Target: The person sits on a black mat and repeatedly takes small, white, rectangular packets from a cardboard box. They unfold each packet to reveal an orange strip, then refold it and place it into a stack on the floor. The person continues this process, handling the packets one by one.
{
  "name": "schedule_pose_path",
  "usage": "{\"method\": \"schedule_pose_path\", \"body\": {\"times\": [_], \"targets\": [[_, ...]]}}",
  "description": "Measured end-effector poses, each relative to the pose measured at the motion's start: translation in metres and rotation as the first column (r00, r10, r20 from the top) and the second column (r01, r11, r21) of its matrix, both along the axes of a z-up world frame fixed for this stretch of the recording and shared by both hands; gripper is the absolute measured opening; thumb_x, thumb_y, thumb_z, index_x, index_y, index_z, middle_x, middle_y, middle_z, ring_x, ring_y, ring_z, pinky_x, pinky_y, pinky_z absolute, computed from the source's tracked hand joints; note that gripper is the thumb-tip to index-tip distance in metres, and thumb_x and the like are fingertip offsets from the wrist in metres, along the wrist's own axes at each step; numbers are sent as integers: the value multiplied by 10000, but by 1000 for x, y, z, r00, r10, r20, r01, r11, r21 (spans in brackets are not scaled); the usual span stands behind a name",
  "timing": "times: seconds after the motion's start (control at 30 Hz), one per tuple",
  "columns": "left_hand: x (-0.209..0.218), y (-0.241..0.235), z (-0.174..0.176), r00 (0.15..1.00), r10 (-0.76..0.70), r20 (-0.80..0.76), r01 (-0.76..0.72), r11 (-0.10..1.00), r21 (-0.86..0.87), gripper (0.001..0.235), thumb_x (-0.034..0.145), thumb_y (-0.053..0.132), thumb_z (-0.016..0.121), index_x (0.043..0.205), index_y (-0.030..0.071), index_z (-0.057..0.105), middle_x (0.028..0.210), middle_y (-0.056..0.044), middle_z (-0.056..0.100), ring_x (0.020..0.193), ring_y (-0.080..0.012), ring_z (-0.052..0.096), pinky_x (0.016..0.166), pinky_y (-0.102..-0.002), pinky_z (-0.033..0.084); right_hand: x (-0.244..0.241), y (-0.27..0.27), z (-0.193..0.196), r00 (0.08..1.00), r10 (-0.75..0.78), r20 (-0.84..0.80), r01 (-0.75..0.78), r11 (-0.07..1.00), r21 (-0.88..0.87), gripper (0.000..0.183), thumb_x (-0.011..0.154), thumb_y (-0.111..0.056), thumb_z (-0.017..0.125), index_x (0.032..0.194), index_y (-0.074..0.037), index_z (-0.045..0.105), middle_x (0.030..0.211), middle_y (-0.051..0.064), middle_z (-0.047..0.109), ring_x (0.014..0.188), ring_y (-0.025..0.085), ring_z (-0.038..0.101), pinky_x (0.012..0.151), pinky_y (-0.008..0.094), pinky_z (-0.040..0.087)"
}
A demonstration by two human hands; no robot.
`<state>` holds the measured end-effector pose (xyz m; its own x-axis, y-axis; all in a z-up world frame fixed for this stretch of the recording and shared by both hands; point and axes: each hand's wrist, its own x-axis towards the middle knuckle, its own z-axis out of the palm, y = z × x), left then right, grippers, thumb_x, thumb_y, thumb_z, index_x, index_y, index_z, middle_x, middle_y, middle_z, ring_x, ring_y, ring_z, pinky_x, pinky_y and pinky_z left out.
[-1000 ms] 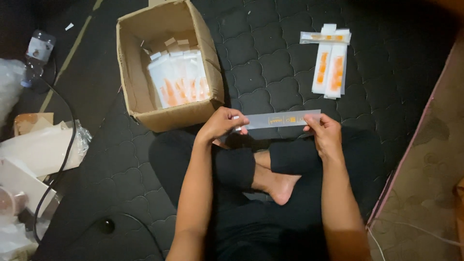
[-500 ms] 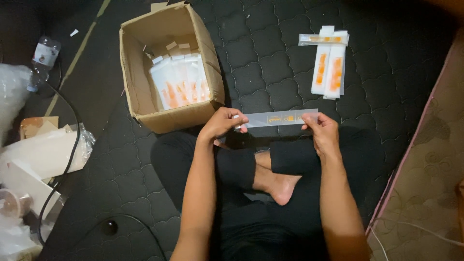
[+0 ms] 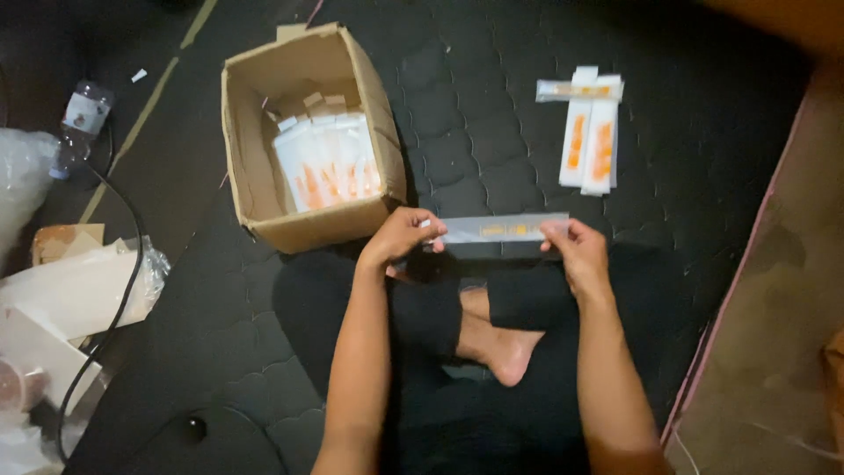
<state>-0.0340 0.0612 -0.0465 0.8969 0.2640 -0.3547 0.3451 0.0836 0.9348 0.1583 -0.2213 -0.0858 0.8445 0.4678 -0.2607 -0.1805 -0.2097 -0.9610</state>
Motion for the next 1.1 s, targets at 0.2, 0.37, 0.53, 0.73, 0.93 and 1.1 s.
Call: {"method": "schedule_pose_path", "body": {"times": [0.2, 0.37, 0.53, 0.73, 0.93, 1.1], "targets": [[6, 9, -34, 995, 98, 12, -96, 989, -116, 146, 931, 73, 722, 1056, 2, 699, 741, -188, 750, 640, -218, 748, 636, -311, 606, -6, -5, 6, 996, 75, -44, -80, 991, -105, 143, 913, -197, 817, 977, -96, 738, 768, 101, 733, 647, 148, 722, 664, 218, 529], [7, 11, -35, 995, 95, -13, -96, 988, -117, 174, 922, 89, 747, 1063, 1, 693, 720, -192, 743, 621, -224, 745, 614, -321, 611, -6, -6, 11, 992, 111, -59, -117, 988, -100, 137, 948, -205, 779, 996, -89, 726, 803, 116, 748, 663, 159, 735, 665, 220, 527], [9, 11, -48, 992, 121, -34, -124, 985, -116, 163, 910, 85, 737, 1049, 22, 681, 672, -149, 722, 565, -188, 712, 542, -285, 584, -8, -8, 18, 985, 170, -42, -172, 984, -53, 130, 980, -171, 738, 1013, -50, 704, 833, 125, 732, 693, 178, 719, 696, 256, 528], [19, -4, -86, 990, 131, -52, -138, 981, -137, 649, 912, 19, 729, 1486, 35, 426, 670, -140, 644, 540, -228, 666, 525, -382, 638, -30, 10, 91, 865, 433, 255, -478, 865, 151, 291, 939, -245, 696, 749, -28, 659, 1289, 201, 659, 1178, 324, 614, 1058, 439, 383], [28, -40, -39, 936, -319, -148, 296, 942, -161, 686, 917, 24, 679, 1555, 22, 425, 823, -153, 686, 669, -181, 655, 634, -343, 619, -47, 54, 98, 934, 337, 120, -346, 765, 543, 298, 961, -199, 675, 745, 6, 687, 904, 227, 708, 992, 317, 716, 951, 384, 493], [30, -40, -33, 963, -269, 8, 251, 906, 341, 324, 1018, 297, 629, 1291, 147, 719, 1264, -263, 690, 1247, -471, 608, 1102, -562, 449, -46, 78, 73, 981, 193, 34, -193, 921, 339, 570, 1145, -366, 401, 911, -3, 772, 879, 162, 766, 856, 203, 734, 889, 309, 539]]}}
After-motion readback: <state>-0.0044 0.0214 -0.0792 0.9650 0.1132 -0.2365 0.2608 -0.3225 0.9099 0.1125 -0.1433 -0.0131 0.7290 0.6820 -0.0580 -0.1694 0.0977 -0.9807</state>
